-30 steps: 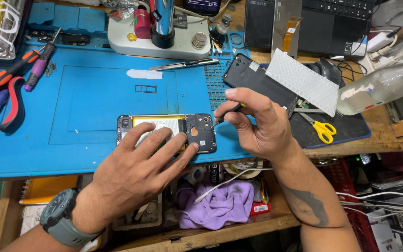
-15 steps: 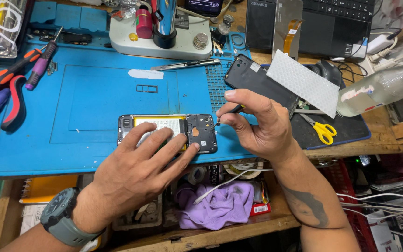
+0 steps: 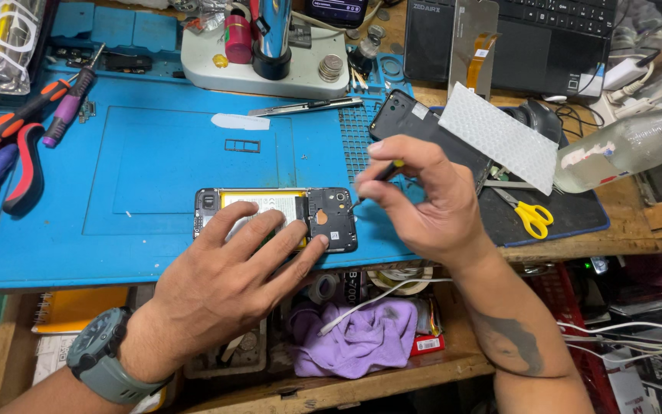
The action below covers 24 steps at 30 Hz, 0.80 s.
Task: The person reassembles a smartphone by placing a metal shielding plate over the internal components and securing it with multiple screws using a screwdriver. After tightening the screws, the person powers on the device and navigates through the settings menu to verify functionality.
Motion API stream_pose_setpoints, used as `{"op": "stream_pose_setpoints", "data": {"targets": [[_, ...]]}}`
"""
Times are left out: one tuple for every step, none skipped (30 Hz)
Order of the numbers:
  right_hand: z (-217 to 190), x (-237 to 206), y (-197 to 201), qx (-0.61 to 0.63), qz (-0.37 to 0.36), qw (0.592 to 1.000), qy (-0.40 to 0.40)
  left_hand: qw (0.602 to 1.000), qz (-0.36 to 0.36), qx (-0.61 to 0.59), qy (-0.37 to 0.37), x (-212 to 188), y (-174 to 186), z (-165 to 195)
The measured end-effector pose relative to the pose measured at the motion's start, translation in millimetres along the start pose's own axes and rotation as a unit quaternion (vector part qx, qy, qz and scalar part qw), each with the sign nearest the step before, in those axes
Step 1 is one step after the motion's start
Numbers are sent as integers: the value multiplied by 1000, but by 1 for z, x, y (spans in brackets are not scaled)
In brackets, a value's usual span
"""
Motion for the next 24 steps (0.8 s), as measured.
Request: {"op": "stream_pose_setpoints", "data": {"targets": [[-2,1,1,-37,15,999,23,1000,0,-1,0,0,0,0],[-5,2,1,-73,29,996,45,1000,3,-1,1,0,1,1],[-9,3,1,-111,44,991,66,1000,6,-2,2,0,1,1],[-6,3,0,-41,24,999,-7,1000,10,-3,2,0,1,1],[-5,3,-2,30,3,996,-78,1000,11,-5,-2,1,1,1],[-2,3,-6,102,-20,984,-148,1000,13,-4,-4,1,1,1],[-6,7,-5,35,1,994,-103,1000,12,-3,-3,1,2,1],[-9,10,-5,-32,22,997,-61,1000,9,-1,-2,0,3,1],[-12,12,-4,-100,44,994,-18,1000,7,-1,-1,0,3,1],[-16,13,-4,-102,26,994,16,1000,7,-1,-3,0,2,0],[-19,12,-4,-105,7,993,48,1000,10,-3,-2,0,2,0],[-22,10,-4,-108,-13,991,79,1000,13,-6,0,0,3,0],[-17,7,-3,-64,-33,997,29,1000,15,-7,3,0,3,0],[-11,5,-2,-19,-54,998,-19,1000,13,-4,-1,0,3,0],[-5,2,-2,27,-76,994,-67,1000,10,-1,-4,0,3,-1],[0,0,-1,-32,-45,997,-54,1000,5,1,-6,-1,3,0],[5,-1,0,-92,-12,995,-41,1000,7,1,-4,-1,4,0],[8,-2,3,-153,22,988,-27,1000,8,-1,-4,0,4,0],[10,-5,3,-146,19,989,-25,1000,11,-4,-5,0,4,0],[10,-5,3,-140,16,990,-21,1000,11,-8,-7,1,4,0],[10,-5,3,-131,12,991,-14,1000,11,-9,-7,1,4,0],[8,-4,2,-120,5,993,-7,1000,10,-8,-5,0,5,0],[6,-2,1,-108,-3,994,-3,1000,14,-10,-1,0,6,0],[3,0,0,-94,-10,996,0,1000,16,-13,2,0,7,0]]}}
Point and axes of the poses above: each hand's wrist, its own x-axis towards the middle knuckle, its own y-axis out of the back of the hand, z = x × y, the point moved 5 cm from there along x, towards the middle knuckle, and after that the axes turned 13 degrees about z, right-handed, at the moved point
